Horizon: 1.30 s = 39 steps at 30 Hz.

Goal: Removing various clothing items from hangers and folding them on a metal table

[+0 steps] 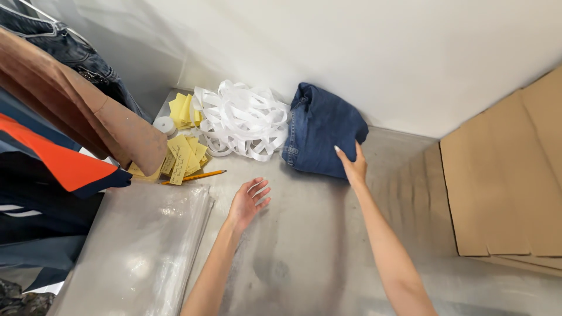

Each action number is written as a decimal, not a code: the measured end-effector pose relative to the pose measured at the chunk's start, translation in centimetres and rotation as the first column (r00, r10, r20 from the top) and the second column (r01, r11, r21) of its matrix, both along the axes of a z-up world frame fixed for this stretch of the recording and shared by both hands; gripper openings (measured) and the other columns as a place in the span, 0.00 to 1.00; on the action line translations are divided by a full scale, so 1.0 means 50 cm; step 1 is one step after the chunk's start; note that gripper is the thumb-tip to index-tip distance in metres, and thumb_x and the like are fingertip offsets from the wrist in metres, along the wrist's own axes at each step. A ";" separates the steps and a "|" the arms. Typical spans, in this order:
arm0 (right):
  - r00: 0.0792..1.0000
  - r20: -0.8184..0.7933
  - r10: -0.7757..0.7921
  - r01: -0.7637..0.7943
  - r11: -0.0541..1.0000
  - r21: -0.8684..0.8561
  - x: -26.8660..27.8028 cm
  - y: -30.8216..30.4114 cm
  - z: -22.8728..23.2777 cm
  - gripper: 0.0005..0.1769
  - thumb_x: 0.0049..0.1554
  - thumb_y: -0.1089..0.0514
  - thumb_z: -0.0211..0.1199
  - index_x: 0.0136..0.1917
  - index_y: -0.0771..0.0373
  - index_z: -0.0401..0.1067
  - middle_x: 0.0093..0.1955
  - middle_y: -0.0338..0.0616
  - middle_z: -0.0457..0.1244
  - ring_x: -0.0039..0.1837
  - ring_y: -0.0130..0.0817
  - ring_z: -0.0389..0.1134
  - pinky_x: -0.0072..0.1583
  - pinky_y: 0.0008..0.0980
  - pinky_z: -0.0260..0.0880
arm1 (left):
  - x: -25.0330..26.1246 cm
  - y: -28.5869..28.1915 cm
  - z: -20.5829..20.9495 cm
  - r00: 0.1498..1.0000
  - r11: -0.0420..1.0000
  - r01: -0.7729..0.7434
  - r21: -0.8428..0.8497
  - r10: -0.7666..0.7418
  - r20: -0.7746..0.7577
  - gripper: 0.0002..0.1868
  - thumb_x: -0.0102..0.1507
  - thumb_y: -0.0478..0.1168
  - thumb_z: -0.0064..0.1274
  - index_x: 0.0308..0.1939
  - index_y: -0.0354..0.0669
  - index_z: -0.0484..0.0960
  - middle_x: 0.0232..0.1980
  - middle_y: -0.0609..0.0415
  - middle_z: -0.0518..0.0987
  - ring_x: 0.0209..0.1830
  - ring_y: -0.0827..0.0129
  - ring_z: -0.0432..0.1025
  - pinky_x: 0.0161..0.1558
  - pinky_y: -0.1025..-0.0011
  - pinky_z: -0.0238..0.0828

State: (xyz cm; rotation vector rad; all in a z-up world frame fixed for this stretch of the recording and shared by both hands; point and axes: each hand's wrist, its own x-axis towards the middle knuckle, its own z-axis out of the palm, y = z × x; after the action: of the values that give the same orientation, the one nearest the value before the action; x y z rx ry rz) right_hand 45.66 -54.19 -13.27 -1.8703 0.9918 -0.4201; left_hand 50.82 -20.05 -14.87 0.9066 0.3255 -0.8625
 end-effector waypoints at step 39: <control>0.883 0.470 0.002 -0.051 0.995 0.091 -0.153 0.212 0.154 0.12 0.62 0.52 0.65 0.58 0.56 0.74 0.59 0.44 0.65 0.68 0.36 0.63 0.69 0.41 0.61 | -0.169 0.121 0.159 0.984 0.974 -0.134 -0.183 0.153 0.094 0.16 0.69 0.49 0.42 0.58 0.54 0.77 0.59 0.60 0.78 0.59 0.65 0.73 0.61 0.58 0.71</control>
State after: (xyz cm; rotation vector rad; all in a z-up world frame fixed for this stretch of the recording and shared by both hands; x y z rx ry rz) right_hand 38.03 -43.59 -5.55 -1.5800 0.6420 -0.7521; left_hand 42.37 -14.02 -6.94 0.7523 0.2153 -0.6944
